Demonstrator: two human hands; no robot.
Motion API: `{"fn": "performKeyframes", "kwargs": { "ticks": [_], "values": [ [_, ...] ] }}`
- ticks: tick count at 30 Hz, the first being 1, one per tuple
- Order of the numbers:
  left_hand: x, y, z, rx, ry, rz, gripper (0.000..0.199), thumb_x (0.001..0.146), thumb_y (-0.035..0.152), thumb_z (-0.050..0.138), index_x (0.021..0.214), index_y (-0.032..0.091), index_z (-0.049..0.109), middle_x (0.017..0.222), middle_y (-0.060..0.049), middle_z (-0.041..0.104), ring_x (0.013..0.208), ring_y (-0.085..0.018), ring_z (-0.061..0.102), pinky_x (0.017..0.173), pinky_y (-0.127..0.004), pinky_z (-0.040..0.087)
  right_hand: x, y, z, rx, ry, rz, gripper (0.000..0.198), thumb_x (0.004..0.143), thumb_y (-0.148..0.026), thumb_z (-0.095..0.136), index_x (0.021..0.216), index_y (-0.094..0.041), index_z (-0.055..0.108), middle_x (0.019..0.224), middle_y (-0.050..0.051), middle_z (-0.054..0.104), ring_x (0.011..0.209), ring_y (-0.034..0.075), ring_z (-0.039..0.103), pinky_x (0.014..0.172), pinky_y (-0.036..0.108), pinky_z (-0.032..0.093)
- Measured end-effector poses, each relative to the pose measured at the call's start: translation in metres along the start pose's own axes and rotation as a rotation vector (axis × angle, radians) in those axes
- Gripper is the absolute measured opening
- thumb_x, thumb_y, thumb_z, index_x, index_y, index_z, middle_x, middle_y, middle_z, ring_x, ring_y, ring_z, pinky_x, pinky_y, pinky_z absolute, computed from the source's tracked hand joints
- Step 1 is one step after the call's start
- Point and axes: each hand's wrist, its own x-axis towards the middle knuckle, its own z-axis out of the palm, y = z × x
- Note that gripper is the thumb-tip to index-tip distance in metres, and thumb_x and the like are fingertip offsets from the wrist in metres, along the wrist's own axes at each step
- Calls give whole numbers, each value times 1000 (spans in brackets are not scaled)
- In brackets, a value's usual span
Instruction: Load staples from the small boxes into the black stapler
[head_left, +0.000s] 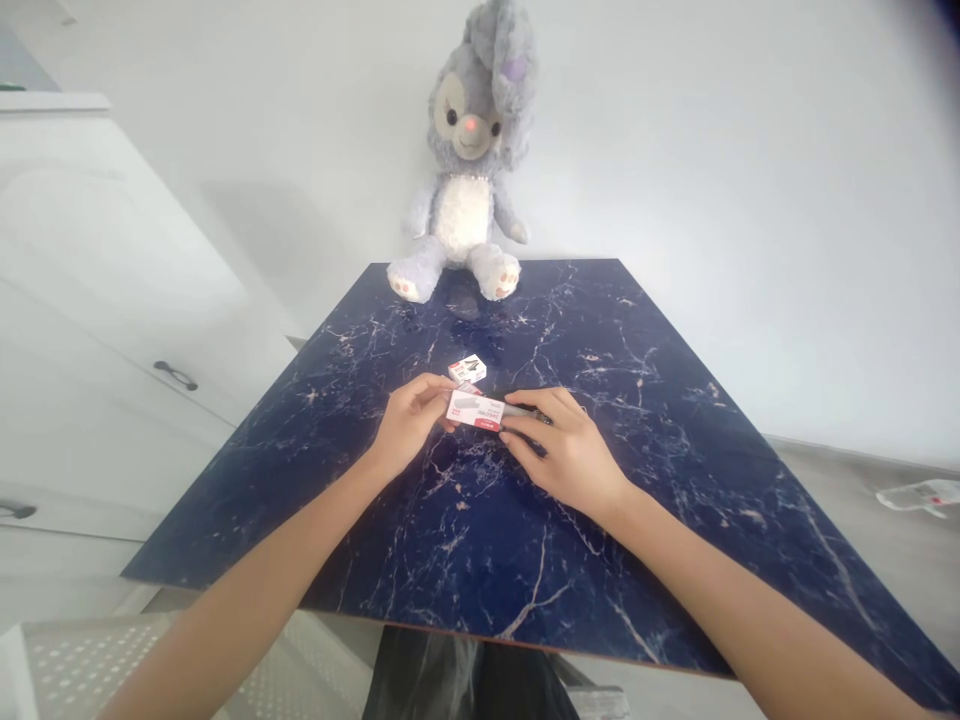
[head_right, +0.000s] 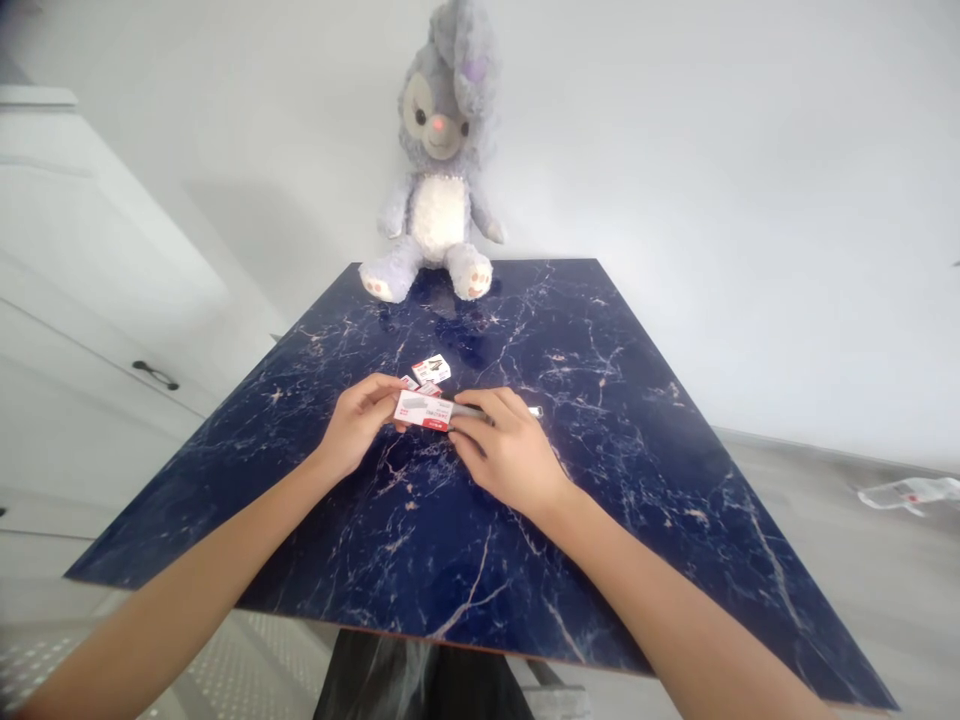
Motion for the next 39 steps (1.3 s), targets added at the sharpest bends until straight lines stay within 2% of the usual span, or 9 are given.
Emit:
{"fn": "performKeyframes", "kwargs": {
  "ticks": [6,14,24,27,29,33,36,39],
  "values": [
    [-1,1,1,1,-1,-17,16,82,32,69,92,20,69,75,-2,72,57,-17,63,56,-31,52,2,0,-3,22,-20,25,16,95,-19,56,97,-22,72,117,10,66,102,26,61,89,47,55],
    [2,-1,-4,-25,45,3,16,83,31,67,94,19,68,80,-4,73,57,-14,62,55,-28,51,3,3,-11,-6,-41,-15,12,94,-19,58,101,-21,68,119,11,65,104,26,61,88,45,55],
    [4,-2,-6,-90,80,-38,15,81,29,66,92,19,67,79,-3,72,58,-13,61,55,-27,51,3,9,-14,25,33,-3,9,95,-20,59,93,-22,67,106,8,70,94,23,63,84,41,54],
    [4,-1,-6,-96,87,-44,15,79,28,67,91,19,67,80,-3,72,58,-13,61,55,-27,50,2,6,-16,81,98,80,7,94,-21,60,92,-23,66,100,6,71,92,22,66,83,39,56],
    [5,-1,-7,-99,88,-50,14,79,28,67,91,19,66,79,-3,71,59,-13,61,55,-26,50,3,5,-19,124,144,193,7,94,-24,60,95,-24,67,99,5,72,90,22,68,82,39,58],
    [6,-1,-9,-100,115,-50,14,79,27,66,90,19,66,78,-2,71,59,-13,62,55,-26,50,5,16,-29,249,193,433,21,92,-34,61,109,-22,68,105,8,72,92,23,71,82,40,60],
    [7,-2,-11,-98,152,-54,15,79,27,65,90,18,65,79,-2,71,58,-12,61,55,-25,50,7,34,-38,278,116,552,24,88,-37,65,104,-22,73,103,8,74,92,25,72,81,40,60],
    [8,-3,-12,-101,165,-56,15,79,27,64,91,17,65,79,-3,72,58,-12,61,55,-24,50,6,53,-47,223,-96,648,21,84,-38,68,98,-24,76,93,5,76,82,24,73,74,37,59]
  ]
}}
